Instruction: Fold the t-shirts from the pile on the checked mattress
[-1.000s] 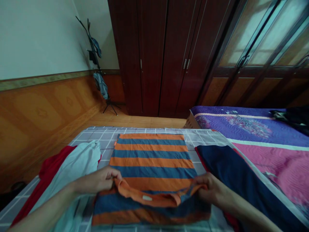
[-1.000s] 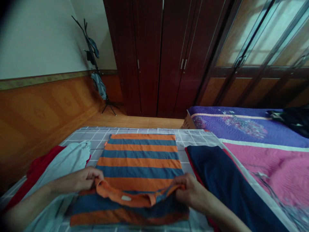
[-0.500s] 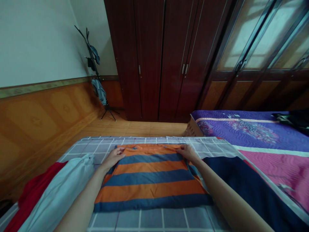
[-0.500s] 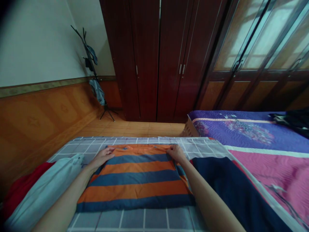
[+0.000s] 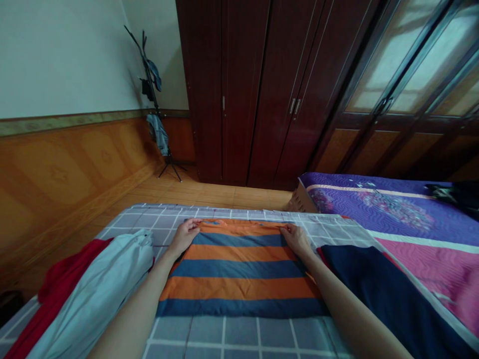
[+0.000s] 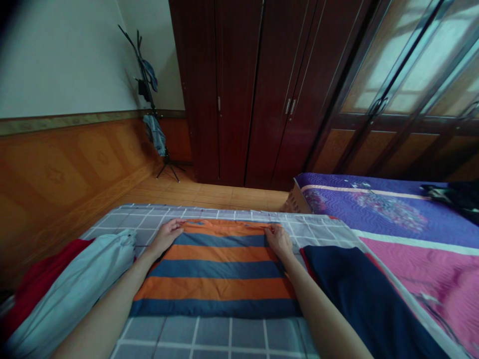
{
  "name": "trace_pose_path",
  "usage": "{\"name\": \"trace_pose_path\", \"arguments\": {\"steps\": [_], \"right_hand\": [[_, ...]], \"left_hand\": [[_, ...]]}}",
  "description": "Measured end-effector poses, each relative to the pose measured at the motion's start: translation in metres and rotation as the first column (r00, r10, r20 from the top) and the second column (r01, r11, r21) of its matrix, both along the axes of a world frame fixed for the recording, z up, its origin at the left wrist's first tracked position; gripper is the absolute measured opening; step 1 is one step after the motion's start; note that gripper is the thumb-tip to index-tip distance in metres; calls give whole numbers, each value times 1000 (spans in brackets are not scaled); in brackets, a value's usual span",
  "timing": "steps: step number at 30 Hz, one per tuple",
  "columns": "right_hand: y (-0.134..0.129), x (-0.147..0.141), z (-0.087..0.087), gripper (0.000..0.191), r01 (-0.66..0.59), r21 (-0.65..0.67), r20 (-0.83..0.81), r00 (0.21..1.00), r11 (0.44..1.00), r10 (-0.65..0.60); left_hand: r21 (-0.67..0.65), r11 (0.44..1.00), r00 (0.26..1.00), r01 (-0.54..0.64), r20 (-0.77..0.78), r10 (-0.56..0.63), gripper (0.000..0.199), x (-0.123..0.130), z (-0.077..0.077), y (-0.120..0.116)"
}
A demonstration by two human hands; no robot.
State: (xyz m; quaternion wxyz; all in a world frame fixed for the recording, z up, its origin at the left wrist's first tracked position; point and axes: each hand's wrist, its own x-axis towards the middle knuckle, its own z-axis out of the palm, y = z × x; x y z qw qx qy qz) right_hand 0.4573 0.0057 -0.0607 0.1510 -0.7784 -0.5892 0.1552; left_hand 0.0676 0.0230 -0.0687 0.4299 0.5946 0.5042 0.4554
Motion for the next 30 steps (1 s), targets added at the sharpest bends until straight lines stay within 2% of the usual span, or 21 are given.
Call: {"name": "trace_pose_path", "arguments": {"steps": [6, 8, 11, 13, 15, 17, 18, 19, 20, 21, 23, 24, 26, 28, 30], "right_hand": [[-8, -10, 3, 30, 40, 56, 72, 996, 998, -45], [-9, -15, 6, 31, 34, 72, 99, 994, 997, -41], [-20, -21, 15, 36, -25, 109, 142, 990, 994, 9], [-39, -20, 22, 47, -107, 144, 172, 982, 984, 82], [-71, -13, 25, 59, -225, 177, 202, 961, 958, 188], [-112, -3, 18, 62, -370, 207, 243, 916, 906, 319], [-133, 3, 11, 60, -504, 247, 322, 848, 827, 421], [-152, 8, 3, 60, -590, 272, 398, 788, 760, 470], [-168, 13, -6, 64, -640, 274, 461, 742, 717, 486], [-180, 16, -14, 65, -674, 276, 529, 702, 685, 477], [-190, 20, -23, 62, -705, 265, 627, 644, 658, 438], [-189, 20, -24, 56, -713, 252, 655, 624, 655, 427], [-178, 19, -16, 40, -721, 226, 674, 602, 655, 429], [-166, 17, -1, 29, -723, 217, 669, 599, 656, 440], [-161, 17, 17, 29, -725, 230, 668, 603, 650, 436]], "left_hand": [[72, 997, 984, -39, -170, 51, 30, 2, 1, -2], [113, 991, 962, -67, -255, 94, 28, 4, 11, -5], [188, 979, 925, -84, -350, 147, 31, 6, 41, -23], [229, 973, 872, 15, -479, 100, 27, 5, 64, -47], [226, 944, 723, 239, -691, -17, 20, 1, 79, -82], [138, 881, 538, 452, -830, -146, 18, -8, 78, -122], [88, 853, 463, 515, -865, -190, 21, -14, 70, -140], [52, 843, 401, 536, -894, -199, 30, -20, 59, -157], [37, 845, 345, 534, -922, -178, 41, -26, 45, -169], [35, 862, 290, 506, -948, -132, 49, -31, 32, -178], [39, 886, 205, 463, -977, -64, 61, -36, 11, -185], [46, 893, 181, 447, -983, -40, 62, -35, 6, -184], [52, 901, 173, 430, -985, -26, 57, -28, 10, -176], [55, 905, 204, 421, -978, -36, 46, -20, 28, -168], [84, 898, 267, 433, -963, -38, 39, -16, 50, -163]]}}
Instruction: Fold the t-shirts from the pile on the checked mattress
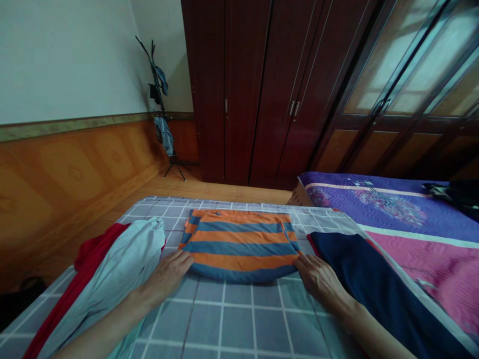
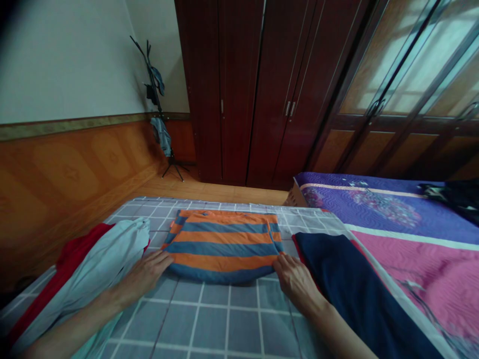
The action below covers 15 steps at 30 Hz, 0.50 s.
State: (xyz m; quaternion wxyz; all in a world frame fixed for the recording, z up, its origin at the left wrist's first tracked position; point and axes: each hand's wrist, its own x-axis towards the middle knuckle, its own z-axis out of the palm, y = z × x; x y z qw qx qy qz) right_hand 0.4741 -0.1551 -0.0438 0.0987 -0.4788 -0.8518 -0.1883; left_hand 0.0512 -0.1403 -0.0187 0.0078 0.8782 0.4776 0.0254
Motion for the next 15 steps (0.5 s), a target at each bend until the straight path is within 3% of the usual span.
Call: {"name": "trace_pose_path", "arguments": {"steps": [4, 9, 12, 15], "right_hand": [[-25, 6, 20, 31, -25, 36, -52, 998, 999, 27], [-78, 19, 19, 29, -141, -32, -114, 984, 989, 137], [-79, 7, 26, 39, -201, -8, -140, 970, 980, 198], [-55, -35, 40, 35, -178, -165, -212, 967, 970, 141]], "left_hand": [[16, 998, 993, 63, 102, -64, 35, -12, 26, -14], [-129, 973, 975, 192, 135, -175, 37, -33, 26, -53], [-130, 962, 958, 238, 192, -212, 40, -14, 30, -52], [-124, 958, 948, 260, 222, -229, 31, 30, 30, -25]]}}
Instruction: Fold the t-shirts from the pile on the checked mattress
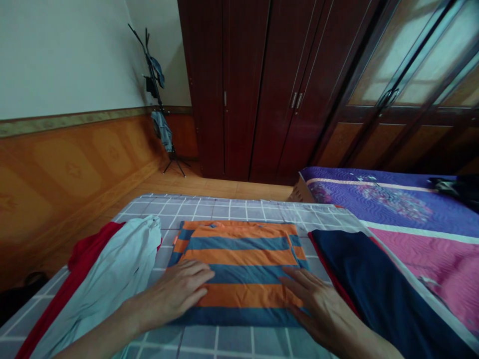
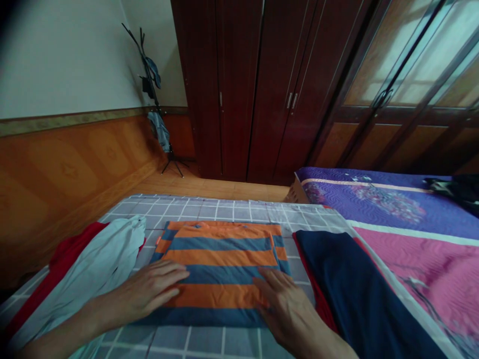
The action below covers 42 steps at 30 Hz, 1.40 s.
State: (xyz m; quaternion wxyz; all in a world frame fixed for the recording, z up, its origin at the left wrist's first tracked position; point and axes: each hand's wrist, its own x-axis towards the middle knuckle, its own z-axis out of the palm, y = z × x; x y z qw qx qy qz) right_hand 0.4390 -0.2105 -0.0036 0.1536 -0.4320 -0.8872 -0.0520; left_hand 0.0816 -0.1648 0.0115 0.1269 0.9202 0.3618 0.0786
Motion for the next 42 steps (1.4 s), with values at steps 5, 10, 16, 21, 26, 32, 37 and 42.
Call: {"name": "trace_pose_path", "arguments": {"steps": [5, 10, 16, 21, 26, 32, 37, 42], "right_hand": [[47, -83, -7, 42, -12, -219, -34, 999, 976, 4], [90, -81, -45, 52, 92, -270, -10, 995, 959, -99], [108, -58, -62, 57, 316, -170, 58, 949, 933, -311], [112, -66, -72, 59, 310, -111, 35, 951, 944, -308], [120, -70, -72, 64, 168, -163, 38, 986, 972, -164], [124, -73, -68, 63, 318, -162, 38, 948, 934, -316], [123, -71, -74, 64, 368, -131, 24, 930, 921, -368], [118, -72, -76, 61, 358, -82, 30, 934, 930, -356]], "left_hand": [[114, 993, 999, 35, 26, -38, 37, 54, -45, 47], [98, 995, 999, -10, -40, 14, 59, 52, -87, 56], [61, 998, 999, -4, -34, 6, 67, 49, -83, 57], [31, 999, 999, -33, -38, 34, 68, 49, -84, 57], [5, 1000, 999, -30, -27, 30, 69, 48, -84, 57], [-6, 1000, 999, -22, -26, 21, 73, 48, -82, 58], [-23, 999, 999, -28, -33, 28, 72, 49, -80, 57], [-57, 998, 999, -38, -41, 35, 72, 50, -77, 56]]}}
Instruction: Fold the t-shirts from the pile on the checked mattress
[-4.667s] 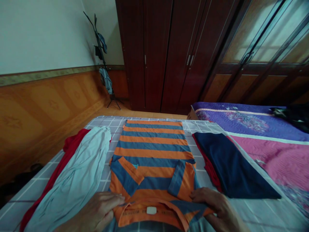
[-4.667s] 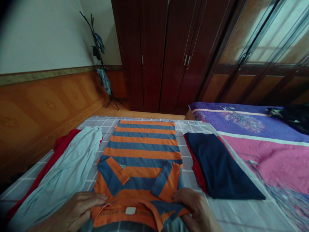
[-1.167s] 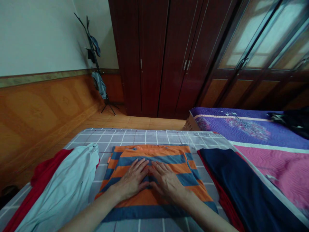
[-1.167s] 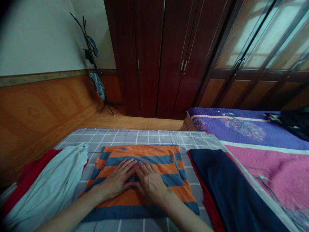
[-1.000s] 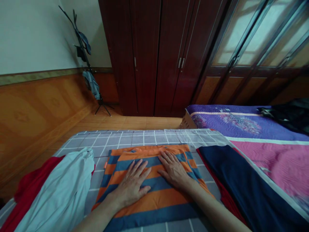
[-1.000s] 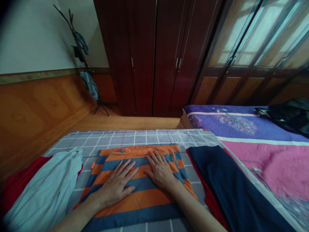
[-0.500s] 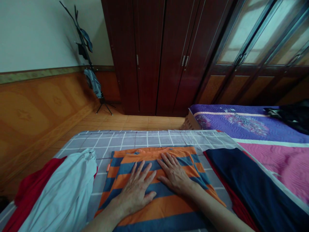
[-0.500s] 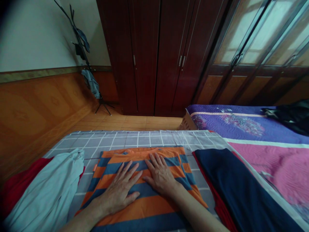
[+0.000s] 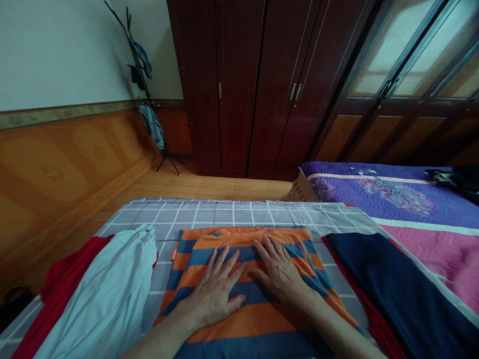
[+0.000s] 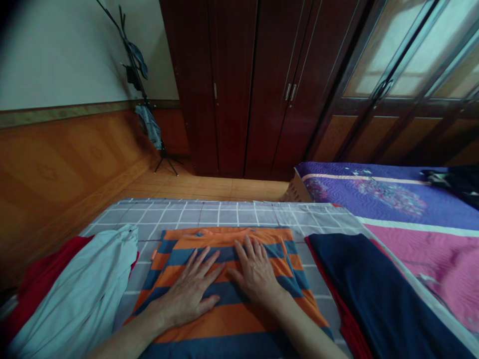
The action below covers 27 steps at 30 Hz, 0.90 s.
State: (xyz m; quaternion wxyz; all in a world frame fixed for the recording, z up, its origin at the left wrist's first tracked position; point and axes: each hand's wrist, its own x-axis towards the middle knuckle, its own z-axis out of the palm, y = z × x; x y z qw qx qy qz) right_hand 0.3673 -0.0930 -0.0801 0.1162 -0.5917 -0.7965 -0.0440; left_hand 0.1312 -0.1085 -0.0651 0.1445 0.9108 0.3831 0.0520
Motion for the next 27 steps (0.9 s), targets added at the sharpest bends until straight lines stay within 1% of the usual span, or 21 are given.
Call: {"name": "trace_pose_path", "arguments": {"steps": [1, 3, 4, 5, 6, 8, 9, 11, 13, 16, 19, 22, 24, 27], "right_hand": [[-1, 0, -1, 60, 9, 6, 4, 1000, 1000, -9], [-4, 0, -3, 58, 85, 40, 5, 996, 996, -85], [-6, 0, -4, 56, 96, 61, -1, 995, 994, -96], [-8, 0, -5, 55, 69, 74, -8, 998, 995, -69], [-9, -1, -7, 55, 13, 83, -11, 1000, 996, -12], [-13, -2, -10, 54, -97, 89, -10, 995, 991, 98], [-14, -3, -11, 54, -121, 92, -7, 993, 988, 122], [-14, -3, -15, 54, -125, 97, -6, 992, 987, 126], [-14, -3, -18, 53, -122, 101, -12, 992, 987, 124], [-12, -2, -21, 53, -122, 119, -12, 992, 985, 124], [-10, 1, -23, 57, -62, 161, -7, 998, 985, 64], [-4, 8, -23, 63, 60, 214, -7, 998, 975, -59], [-1, 13, -23, 62, 109, 231, -5, 994, 967, -111], [2, 18, -23, 56, 90, 230, 1, 996, 969, -93]], "left_hand": [[-7, 1000, 1000, -1, -1, 1, 72, 0, 1, 0], [-17, 1000, 1000, 0, 7, 0, 73, -1, 3, 0], [-22, 1000, 1000, 2, 20, -1, 75, -1, 4, 1], [-25, 1000, 999, -4, 39, 5, 76, -2, 4, 3], [-25, 999, 998, -20, 62, 22, 76, -4, 4, 5], [-13, 995, 990, -94, 102, 95, 69, -8, 2, 11], [7, 989, 983, -148, 115, 146, 62, -10, -1, 15], [74, 964, 961, -255, 129, 244, 52, -16, -6, 23], [159, 928, 939, -336, 128, 318, 52, -22, -12, 31], [232, 885, 915, -403, 80, 395, 61, -27, -19, 37], [207, 875, 895, -437, 4, 446, 69, -29, -21, 37], [158, 860, 868, -485, -37, 496, 78, -30, -19, 36], [173, 864, 875, -473, -26, 484, 76, -31, -17, 36], [247, 908, 938, -339, 20, 346, 59, -30, -13, 35]]}}
